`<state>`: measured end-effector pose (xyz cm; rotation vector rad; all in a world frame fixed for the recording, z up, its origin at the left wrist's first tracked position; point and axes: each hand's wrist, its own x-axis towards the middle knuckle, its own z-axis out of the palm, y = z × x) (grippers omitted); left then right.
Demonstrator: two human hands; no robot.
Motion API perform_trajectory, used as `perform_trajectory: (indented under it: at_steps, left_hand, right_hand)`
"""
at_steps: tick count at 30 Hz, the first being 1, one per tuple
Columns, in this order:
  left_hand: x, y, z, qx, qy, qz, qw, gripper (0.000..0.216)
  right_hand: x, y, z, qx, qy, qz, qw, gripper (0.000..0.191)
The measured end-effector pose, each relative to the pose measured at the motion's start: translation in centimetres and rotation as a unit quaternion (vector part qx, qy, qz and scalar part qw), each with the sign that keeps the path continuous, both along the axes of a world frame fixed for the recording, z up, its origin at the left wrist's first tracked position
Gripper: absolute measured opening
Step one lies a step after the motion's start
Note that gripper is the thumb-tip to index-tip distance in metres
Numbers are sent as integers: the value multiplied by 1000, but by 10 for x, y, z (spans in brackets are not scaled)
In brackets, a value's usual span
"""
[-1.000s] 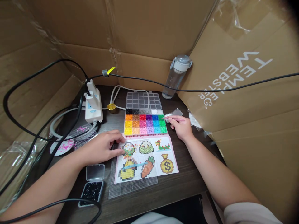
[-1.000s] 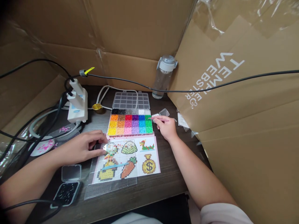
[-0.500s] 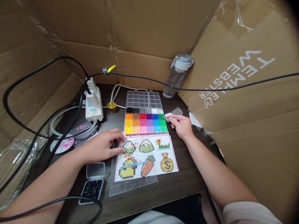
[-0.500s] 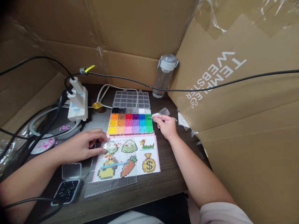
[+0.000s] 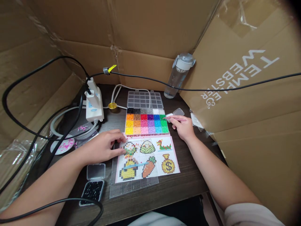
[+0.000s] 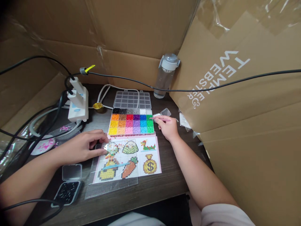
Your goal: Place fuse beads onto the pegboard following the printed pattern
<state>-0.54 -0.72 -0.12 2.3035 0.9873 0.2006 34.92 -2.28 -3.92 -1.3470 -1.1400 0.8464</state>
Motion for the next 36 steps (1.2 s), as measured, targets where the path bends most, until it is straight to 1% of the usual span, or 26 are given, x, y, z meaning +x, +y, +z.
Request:
perform_trajectory:
  at_steps: [6, 13, 19, 24, 27, 30, 33, 36]
  left_hand:
    - [0, 0, 1, -2, 3, -2, 1000, 25]
    - [1, 0, 2, -6, 19, -7, 1000, 29]
    - [3, 0, 3, -11, 20, -3, 1000, 29]
    - [2, 1, 0, -8, 19, -6, 1000, 31]
    - [1, 1, -1, -4, 18, -10, 1000, 32]
    - [0, 0, -1, -3, 17, -11, 1000, 32]
    - [1, 0, 1, -5, 18, -12, 1000, 32]
    - [2, -1, 2, -9, 19, -14, 1000, 32]
  right_hand:
    - [0, 0, 0, 4, 1, -4, 1000, 21]
    - [-2, 0, 0, 16, 34, -18, 999, 21]
    - [-5, -3, 6, 35, 103, -36, 993, 19]
    - [-13, -17, 21, 53, 177, -33, 982, 22]
    - [-23, -29, 33, 62, 213, 3, 975, 18]
    - [-41, -41, 42, 52, 202, 77, 975, 10]
    - [-61, -52, 43, 29, 166, 143, 975, 8]
    - [-78, -59, 36, 9, 159, 187, 969, 7]
